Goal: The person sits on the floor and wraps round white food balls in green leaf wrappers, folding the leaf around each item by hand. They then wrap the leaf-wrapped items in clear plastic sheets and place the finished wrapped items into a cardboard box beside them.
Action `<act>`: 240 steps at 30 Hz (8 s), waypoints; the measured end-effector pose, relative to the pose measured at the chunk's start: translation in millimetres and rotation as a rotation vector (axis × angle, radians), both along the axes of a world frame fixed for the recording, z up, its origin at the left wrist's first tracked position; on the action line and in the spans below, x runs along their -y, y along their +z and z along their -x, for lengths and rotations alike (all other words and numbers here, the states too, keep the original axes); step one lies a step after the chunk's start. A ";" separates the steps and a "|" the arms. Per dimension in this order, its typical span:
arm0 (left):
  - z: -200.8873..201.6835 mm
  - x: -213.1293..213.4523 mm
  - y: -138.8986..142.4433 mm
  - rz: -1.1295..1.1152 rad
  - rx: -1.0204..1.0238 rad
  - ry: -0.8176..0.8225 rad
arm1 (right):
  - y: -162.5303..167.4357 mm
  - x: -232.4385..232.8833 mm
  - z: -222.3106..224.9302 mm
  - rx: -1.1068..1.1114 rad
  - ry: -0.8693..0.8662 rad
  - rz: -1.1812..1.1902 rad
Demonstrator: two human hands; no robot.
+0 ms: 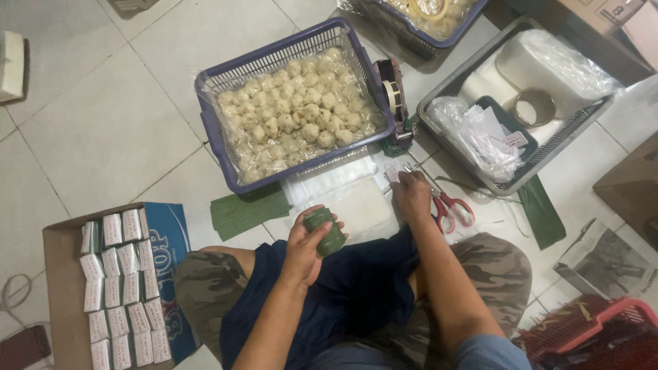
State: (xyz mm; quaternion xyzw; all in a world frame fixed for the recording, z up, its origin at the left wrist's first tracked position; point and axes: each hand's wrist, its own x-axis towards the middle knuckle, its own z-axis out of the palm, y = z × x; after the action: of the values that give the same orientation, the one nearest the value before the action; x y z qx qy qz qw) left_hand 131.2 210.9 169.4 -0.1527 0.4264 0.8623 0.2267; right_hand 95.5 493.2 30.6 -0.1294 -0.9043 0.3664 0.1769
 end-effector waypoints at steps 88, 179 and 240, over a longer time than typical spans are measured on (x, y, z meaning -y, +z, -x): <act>-30.2 39.8 33.7 -0.007 -0.337 0.099 | 273.2 168.7 -76.7 0.115 0.392 0.265; -9.9 297.0 -37.7 0.786 -0.360 0.759 | 167.7 254.9 -55.0 0.251 0.867 0.440; 107.5 447.9 -114.7 0.872 0.377 1.386 | 87.4 230.4 -74.3 0.484 0.605 0.068</act>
State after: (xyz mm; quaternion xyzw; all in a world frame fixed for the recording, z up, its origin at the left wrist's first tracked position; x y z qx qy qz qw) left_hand 23.7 -237.0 54.8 -0.5954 0.4860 0.5244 -0.3664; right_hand 169.8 262.8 118.0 0.0544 -0.9045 0.3907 -0.1621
